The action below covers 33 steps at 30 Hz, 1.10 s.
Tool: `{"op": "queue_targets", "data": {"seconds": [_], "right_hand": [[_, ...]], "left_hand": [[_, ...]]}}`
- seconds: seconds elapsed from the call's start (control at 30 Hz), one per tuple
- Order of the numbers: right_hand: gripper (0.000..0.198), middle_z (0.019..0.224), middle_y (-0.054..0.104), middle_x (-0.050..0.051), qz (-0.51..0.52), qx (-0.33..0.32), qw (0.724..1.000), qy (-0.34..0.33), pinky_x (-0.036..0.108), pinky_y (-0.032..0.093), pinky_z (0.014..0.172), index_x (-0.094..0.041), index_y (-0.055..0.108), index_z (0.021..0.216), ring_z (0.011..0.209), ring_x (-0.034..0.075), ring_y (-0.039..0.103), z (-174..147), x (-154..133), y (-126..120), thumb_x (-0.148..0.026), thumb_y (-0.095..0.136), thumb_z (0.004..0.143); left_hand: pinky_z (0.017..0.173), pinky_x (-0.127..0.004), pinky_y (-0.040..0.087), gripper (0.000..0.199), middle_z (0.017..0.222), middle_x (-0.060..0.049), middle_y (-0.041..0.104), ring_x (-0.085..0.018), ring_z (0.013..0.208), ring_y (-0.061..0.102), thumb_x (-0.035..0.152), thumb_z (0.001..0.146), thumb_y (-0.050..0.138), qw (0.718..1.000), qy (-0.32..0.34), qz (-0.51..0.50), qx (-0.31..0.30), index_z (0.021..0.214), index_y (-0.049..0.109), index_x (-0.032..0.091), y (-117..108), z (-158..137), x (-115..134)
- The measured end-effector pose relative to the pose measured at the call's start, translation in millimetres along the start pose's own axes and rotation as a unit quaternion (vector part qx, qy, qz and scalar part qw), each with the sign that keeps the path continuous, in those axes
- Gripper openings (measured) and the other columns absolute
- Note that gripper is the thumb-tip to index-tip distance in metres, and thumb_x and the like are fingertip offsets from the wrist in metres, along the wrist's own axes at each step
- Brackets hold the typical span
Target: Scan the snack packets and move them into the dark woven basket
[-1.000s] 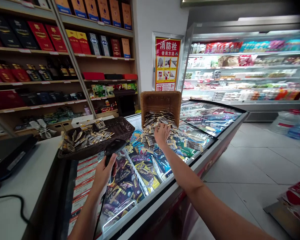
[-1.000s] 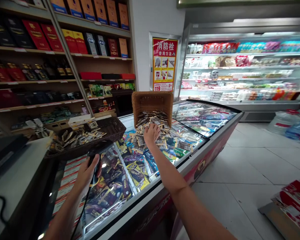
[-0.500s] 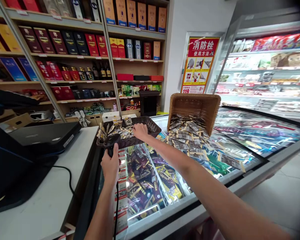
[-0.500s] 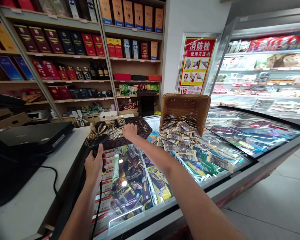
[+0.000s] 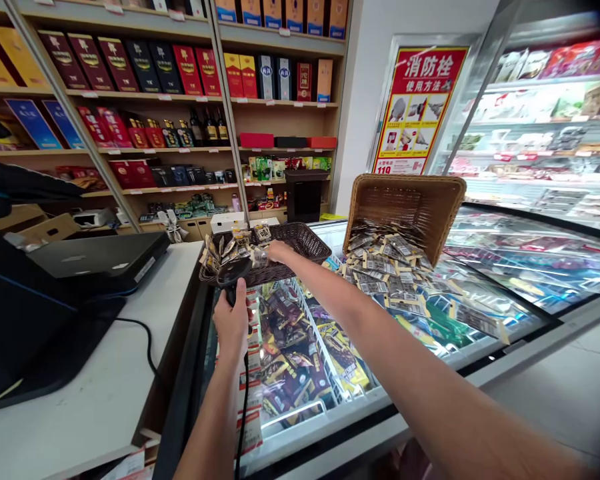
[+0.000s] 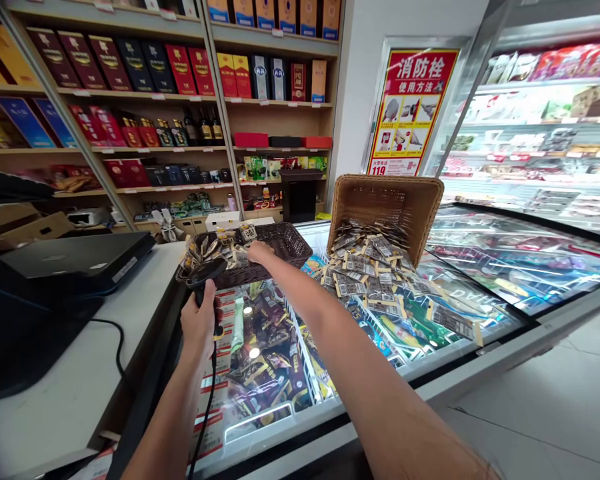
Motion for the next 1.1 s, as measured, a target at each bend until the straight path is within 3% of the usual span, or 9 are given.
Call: {"op": "queue_targets", "data": {"seconds": [0.13, 0.23, 0.37, 0.53, 0.7, 0.83, 0.97, 1.1], "right_hand": [[0.055, 0.120, 0.079, 0.008, 0.130, 0.099, 0.986, 0.023, 0.034, 0.059, 0.090, -0.024, 0.077, 0.110, 0.116, 0.030, 0.074, -25.7, 23.5, -41.6, -0.032, 0.100, 0.060], [0.055, 0.107, 0.078, 0.004, 0.313, 0.134, 0.940, 0.011, 0.028, 0.059, 0.075, -0.022, 0.070, 0.109, 0.096, 0.021, 0.074, -65.7, 45.9, -65.4, -0.037, 0.098, 0.064], [0.050, 0.085, 0.073, -0.002, 0.488, 0.124, 0.864, 0.012, 0.021, 0.045, 0.052, -0.021, 0.063, 0.097, 0.066, 0.012, 0.061, -131.8, 80.0, -79.0, -0.040, 0.098, 0.066], [0.045, 0.059, 0.049, -0.009, 0.552, 0.159, 0.817, 0.052, 0.021, 0.029, 0.044, -0.021, 0.066, 0.091, 0.050, 0.008, 0.043, -186.1, 133.5, -82.3, -0.047, 0.095, 0.069], [0.045, 0.058, 0.043, -0.011, 0.608, 0.204, 0.761, 0.100, 0.022, 0.026, 0.043, -0.021, 0.065, 0.090, 0.049, 0.008, 0.036, -195.1, 177.4, -76.5, -0.046, 0.094, 0.068], [0.035, 0.059, 0.043, -0.010, 0.642, 0.215, 0.722, 0.146, 0.022, 0.025, 0.043, -0.021, 0.063, 0.088, 0.049, 0.007, 0.036, -195.1, 189.4, -77.0, -0.032, 0.092, 0.073], [0.029, 0.059, 0.047, -0.008, 0.650, 0.212, 0.709, 0.170, 0.022, 0.027, 0.043, -0.022, 0.062, 0.087, 0.049, 0.008, 0.037, -197.7, 188.6, -78.7, -0.024, 0.089, 0.077], [0.024, 0.058, 0.043, -0.008, 0.650, 0.206, 0.717, 0.147, 0.023, 0.029, 0.043, -0.022, 0.064, 0.089, 0.050, 0.009, 0.038, -196.3, 186.8, -75.3, -0.024, 0.086, 0.081]], "left_hand": [[0.038, -0.024, 0.037, 0.049, 0.062, 0.005, 0.057, -0.012, 0.043, 0.051, 0.072, 0.085, 0.069, 1.000, -0.005, -0.018, -0.015, 0.079, 0.057, 0.024, 5.9, -3.6, 2.7], [0.038, -0.023, 0.037, 0.050, 0.061, 0.006, 0.055, -0.011, 0.042, 0.049, 0.072, 0.083, 0.071, 0.999, 0.004, -0.040, -0.032, 0.081, 0.058, 0.024, 11.6, -8.1, 8.9], [0.038, -0.022, 0.034, 0.053, 0.058, 0.007, 0.054, -0.010, 0.042, 0.047, 0.074, 0.080, 0.074, 0.995, 0.022, -0.068, -0.071, 0.081, 0.057, 0.024, 24.2, -18.2, 16.0], [0.040, -0.022, 0.036, 0.062, 0.061, 0.006, 0.057, -0.008, 0.044, 0.047, 0.078, 0.075, 0.079, 0.978, 0.017, -0.086, -0.189, 0.076, 0.054, 0.022, 49.4, -37.1, 15.5], [0.042, -0.020, 0.035, 0.059, 0.062, 0.004, 0.060, -0.008, 0.044, 0.047, 0.077, 0.082, 0.074, 0.951, -0.007, -0.060, -0.304, 0.078, 0.056, 0.021, 66.0, -53.2, 8.8], [0.042, -0.019, 0.034, 0.053, 0.063, 0.005, 0.059, -0.007, 0.043, 0.045, 0.069, 0.080, 0.080, 0.944, -0.012, -0.053, -0.325, 0.082, 0.057, 0.021, 70.3, -59.5, 6.9], [0.041, -0.021, 0.034, 0.053, 0.064, 0.003, 0.059, -0.009, 0.043, 0.045, 0.072, 0.084, 0.074, 0.946, -0.006, -0.035, -0.322, 0.080, 0.057, 0.021, 71.2, -62.4, 7.5], [0.042, -0.020, 0.034, 0.057, 0.063, 0.002, 0.059, -0.008, 0.044, 0.047, 0.073, 0.080, 0.077, 0.942, -0.004, -0.017, -0.336, 0.073, 0.054, 0.021, 72.7, -62.7, 9.1]]}}
Point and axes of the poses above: each hand's wrist, its own z-axis towards the middle knuckle, its own y-axis out of the palm, x = y × z, the point moved 6 cm from there along z, towards the middle knuckle
